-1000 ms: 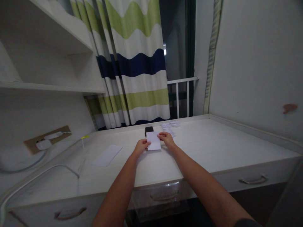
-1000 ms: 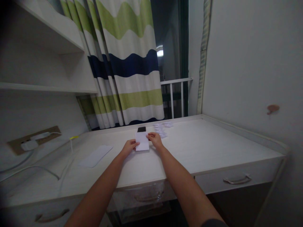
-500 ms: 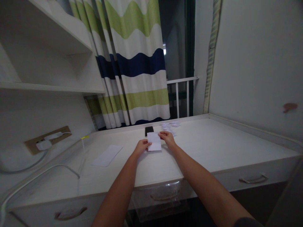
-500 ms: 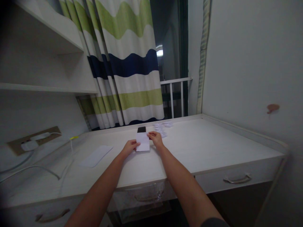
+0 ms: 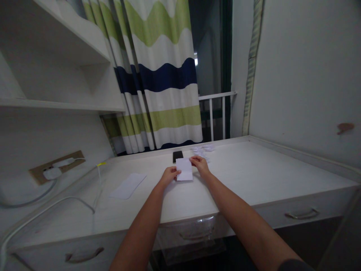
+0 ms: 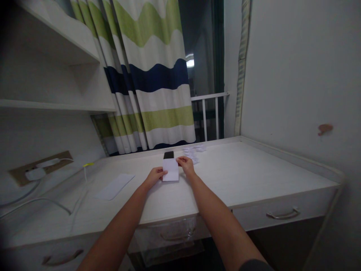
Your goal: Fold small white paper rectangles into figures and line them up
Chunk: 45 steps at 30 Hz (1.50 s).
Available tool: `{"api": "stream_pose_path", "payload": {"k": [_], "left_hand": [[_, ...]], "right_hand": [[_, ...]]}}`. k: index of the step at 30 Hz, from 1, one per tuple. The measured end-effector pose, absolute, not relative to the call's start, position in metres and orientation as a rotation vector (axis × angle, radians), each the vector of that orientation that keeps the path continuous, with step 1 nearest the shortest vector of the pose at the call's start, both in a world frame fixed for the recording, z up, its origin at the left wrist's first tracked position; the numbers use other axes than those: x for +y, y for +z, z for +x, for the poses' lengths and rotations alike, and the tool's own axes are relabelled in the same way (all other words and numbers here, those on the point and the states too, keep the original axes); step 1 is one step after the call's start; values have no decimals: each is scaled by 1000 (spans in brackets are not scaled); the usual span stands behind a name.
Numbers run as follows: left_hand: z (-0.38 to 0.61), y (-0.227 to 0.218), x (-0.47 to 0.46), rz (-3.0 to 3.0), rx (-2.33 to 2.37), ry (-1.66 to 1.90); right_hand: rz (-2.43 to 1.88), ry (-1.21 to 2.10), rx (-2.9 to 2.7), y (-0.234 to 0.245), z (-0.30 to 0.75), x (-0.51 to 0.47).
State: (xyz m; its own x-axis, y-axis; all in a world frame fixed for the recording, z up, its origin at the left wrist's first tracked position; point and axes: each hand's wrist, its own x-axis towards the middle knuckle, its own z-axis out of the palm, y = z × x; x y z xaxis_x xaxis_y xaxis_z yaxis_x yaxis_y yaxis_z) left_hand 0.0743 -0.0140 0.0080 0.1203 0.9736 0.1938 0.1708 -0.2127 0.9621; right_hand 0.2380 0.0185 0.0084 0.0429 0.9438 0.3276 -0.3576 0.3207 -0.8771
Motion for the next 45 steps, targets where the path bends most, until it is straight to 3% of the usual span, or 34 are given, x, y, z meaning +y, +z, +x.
{"api": "stream_pose_path", "payload": {"k": [9, 18, 45], "left_hand": [[73, 5, -11, 1546, 1146, 1186], [69, 2, -6, 1349, 1113, 1354], [73, 13, -18, 1202, 913, 1365]], "right_hand": [[-694, 1112, -1095, 6, 239, 21], [-755, 1361, -1244, 1, 234, 17], [-631, 1382, -1348, 6, 234, 10]]}}
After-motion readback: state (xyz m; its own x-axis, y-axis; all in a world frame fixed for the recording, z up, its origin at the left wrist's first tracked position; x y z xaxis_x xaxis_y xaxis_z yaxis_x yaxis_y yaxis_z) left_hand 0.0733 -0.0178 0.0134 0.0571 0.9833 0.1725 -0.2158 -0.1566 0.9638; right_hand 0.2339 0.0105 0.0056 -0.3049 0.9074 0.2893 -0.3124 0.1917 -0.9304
